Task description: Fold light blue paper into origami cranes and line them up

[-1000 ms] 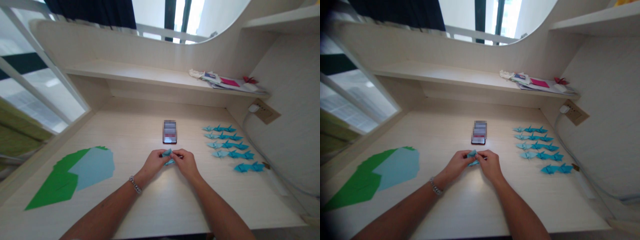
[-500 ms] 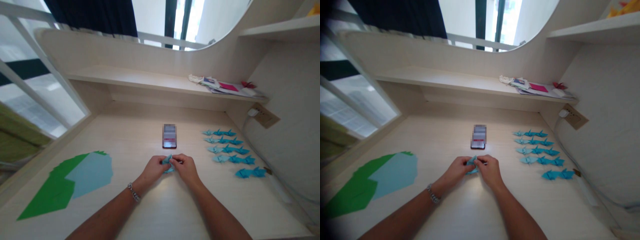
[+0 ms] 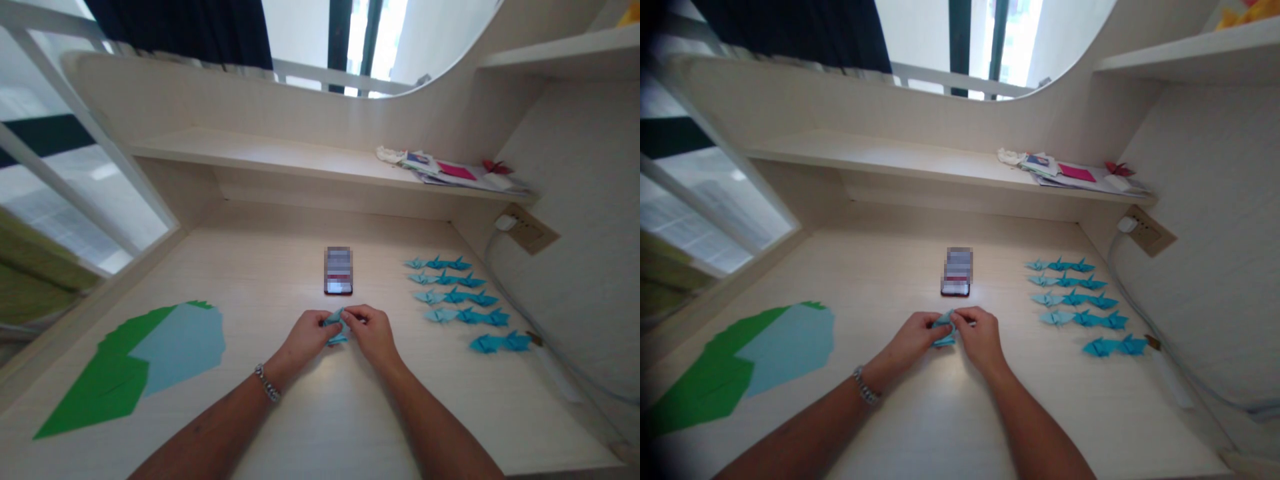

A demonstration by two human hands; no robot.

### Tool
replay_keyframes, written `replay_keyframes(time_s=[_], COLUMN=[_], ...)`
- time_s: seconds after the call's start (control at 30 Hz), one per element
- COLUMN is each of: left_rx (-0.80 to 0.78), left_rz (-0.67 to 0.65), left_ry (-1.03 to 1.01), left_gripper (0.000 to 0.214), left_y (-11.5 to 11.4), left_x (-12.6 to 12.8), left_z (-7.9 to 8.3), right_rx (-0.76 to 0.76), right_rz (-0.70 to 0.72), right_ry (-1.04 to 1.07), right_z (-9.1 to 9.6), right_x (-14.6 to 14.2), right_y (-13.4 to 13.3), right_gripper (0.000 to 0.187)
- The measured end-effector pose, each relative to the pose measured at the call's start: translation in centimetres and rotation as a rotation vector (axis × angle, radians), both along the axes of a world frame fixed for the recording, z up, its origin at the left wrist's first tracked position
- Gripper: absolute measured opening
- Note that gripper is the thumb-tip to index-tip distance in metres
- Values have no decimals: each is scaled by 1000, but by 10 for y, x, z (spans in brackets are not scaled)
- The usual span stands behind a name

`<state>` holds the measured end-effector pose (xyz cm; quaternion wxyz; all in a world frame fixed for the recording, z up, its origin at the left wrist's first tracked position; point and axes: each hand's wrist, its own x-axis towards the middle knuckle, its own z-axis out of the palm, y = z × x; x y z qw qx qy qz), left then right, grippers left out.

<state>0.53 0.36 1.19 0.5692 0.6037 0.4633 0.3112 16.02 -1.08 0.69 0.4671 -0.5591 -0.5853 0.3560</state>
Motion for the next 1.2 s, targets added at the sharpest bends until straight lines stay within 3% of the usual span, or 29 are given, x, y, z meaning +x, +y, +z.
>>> replay_keyframes(time_s=[0.87, 1.07, 1.2], left_rx=[7, 126, 188], left_rz=[-44, 26, 64], left_ry=[31, 52, 21], left_gripper=[19, 21, 22], left_y=[-2, 1, 3], left_x=[-1, -3, -3], left_z=[-1, 2, -2], right_rx=[-16, -39, -55], right_rz=[-20, 30, 44], right_ry=[74, 56, -48], right_z=[-2, -2, -6], right_x=[1, 1, 0], right_y=[1, 1, -1], right_gripper=[18, 23, 16])
